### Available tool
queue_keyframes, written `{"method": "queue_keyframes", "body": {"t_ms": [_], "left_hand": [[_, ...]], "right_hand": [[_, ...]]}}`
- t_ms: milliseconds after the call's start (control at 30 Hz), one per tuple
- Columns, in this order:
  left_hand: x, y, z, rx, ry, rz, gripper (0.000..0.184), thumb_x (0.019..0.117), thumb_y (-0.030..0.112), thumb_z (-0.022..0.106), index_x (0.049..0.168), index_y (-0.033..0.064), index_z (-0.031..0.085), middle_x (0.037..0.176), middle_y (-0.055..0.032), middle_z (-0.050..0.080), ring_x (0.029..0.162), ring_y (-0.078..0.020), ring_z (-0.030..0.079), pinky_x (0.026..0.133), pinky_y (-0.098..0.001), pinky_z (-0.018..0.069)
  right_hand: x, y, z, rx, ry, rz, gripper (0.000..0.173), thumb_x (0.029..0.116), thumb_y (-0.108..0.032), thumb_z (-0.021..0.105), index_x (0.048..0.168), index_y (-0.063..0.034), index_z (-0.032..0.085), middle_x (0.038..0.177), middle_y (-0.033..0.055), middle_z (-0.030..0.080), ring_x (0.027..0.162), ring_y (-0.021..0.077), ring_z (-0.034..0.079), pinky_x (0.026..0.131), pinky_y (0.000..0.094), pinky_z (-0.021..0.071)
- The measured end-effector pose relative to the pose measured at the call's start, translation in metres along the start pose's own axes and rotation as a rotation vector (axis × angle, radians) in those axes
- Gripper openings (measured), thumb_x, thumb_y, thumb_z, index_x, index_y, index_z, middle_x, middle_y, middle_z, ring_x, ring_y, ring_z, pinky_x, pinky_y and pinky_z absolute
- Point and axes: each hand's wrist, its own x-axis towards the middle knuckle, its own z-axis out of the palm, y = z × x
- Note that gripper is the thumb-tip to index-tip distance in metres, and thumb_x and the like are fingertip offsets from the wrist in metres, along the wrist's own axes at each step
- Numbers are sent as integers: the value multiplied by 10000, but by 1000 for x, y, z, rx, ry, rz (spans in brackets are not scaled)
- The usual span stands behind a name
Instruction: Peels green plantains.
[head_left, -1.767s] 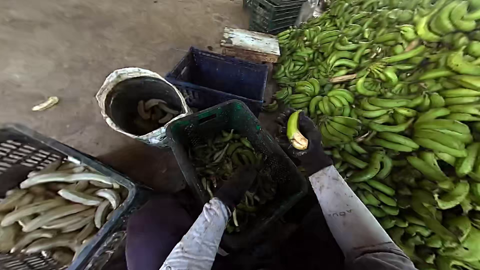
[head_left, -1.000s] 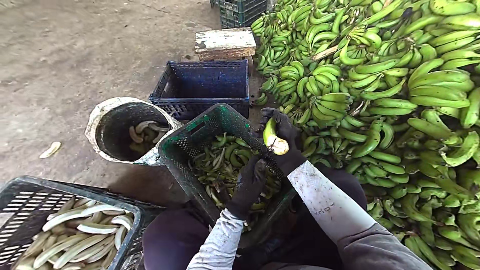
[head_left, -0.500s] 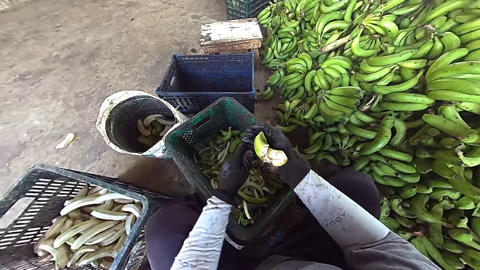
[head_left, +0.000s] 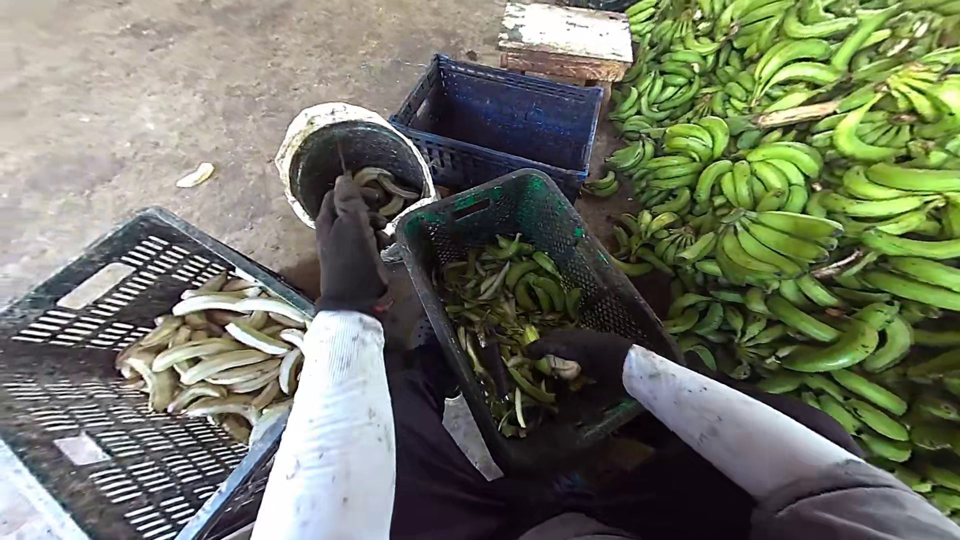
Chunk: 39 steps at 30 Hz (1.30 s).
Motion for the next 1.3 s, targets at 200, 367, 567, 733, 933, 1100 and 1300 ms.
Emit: {"method": "queue_keyframes", "body": {"t_ms": [200, 367, 567, 733, 933, 1100, 1300], "left_hand": [[-23, 28, -17, -398, 25, -53, 397, 1130, 372, 305, 1045, 146, 620, 716, 57, 572, 547, -36, 557, 504, -175, 506], [-28, 37, -40, -486, 59, 96, 378, 1130, 302, 247, 999, 177, 579, 796, 51, 617, 572, -42, 560, 524, -184, 517], [-29, 34, -58, -479, 86, 139, 531, 1117, 421, 117, 951, 217, 579, 729, 71, 582, 566, -49, 558, 519, -204, 516], [-29, 29, -56, -634, -1, 126, 543, 1116, 418, 126, 1035, 152, 592, 694, 40, 534, 545, -73, 554, 493, -222, 529], [-33, 32, -37, -677, -107, 123, 455, 1115, 412, 272, 1087, 129, 628, 726, 26, 569, 578, -73, 589, 529, -222, 551], [-43, 40, -18, -510, -162, 128, 465, 1109, 433, 240, 1228, 195, 620, 731, 74, 604, 563, -36, 565, 522, -194, 529], [-62, 37, 9, -305, -337, 129, 342, 1095, 336, 389, 1296, 154, 597, 865, 24, 645, 652, -71, 596, 565, -215, 535]], "right_hand": [[43, -150, -17, 278, -29, -446, 298, 1077, -310, 409, 1102, -69, 582, 851, 63, 637, 709, 169, 643, 654, 336, 573], [74, -226, -39, -182, 443, -727, 389, 1106, -301, 400, 1351, -44, 559, 1224, 178, 623, 1057, 274, 651, 867, 482, 577], [195, -149, -66, -1093, 658, -286, 454, 934, -231, 665, 1366, -102, 607, 1289, 245, 634, 1185, 490, 597, 901, 709, 483], [269, -98, -81, -1320, 638, -180, 895, 832, -131, 790, 1600, -222, 340, 1643, 178, 306, 1488, 548, 190, 1120, 809, 148], [282, -87, -93, -1443, 668, -339, 759, 820, -106, 794, 1510, -195, 492, 1527, 118, 500, 1420, 452, 394, 1162, 713, 210], [212, -101, -95, -626, 619, -412, 634, 917, -168, 690, 1507, -134, 461, 1339, 221, 614, 1210, 424, 594, 943, 663, 491], [79, -85, -97, 729, 34, -875, 388, 1028, -164, 510, 1414, -201, 513, 1180, 77, 681, 992, 205, 691, 848, 395, 603]]}}
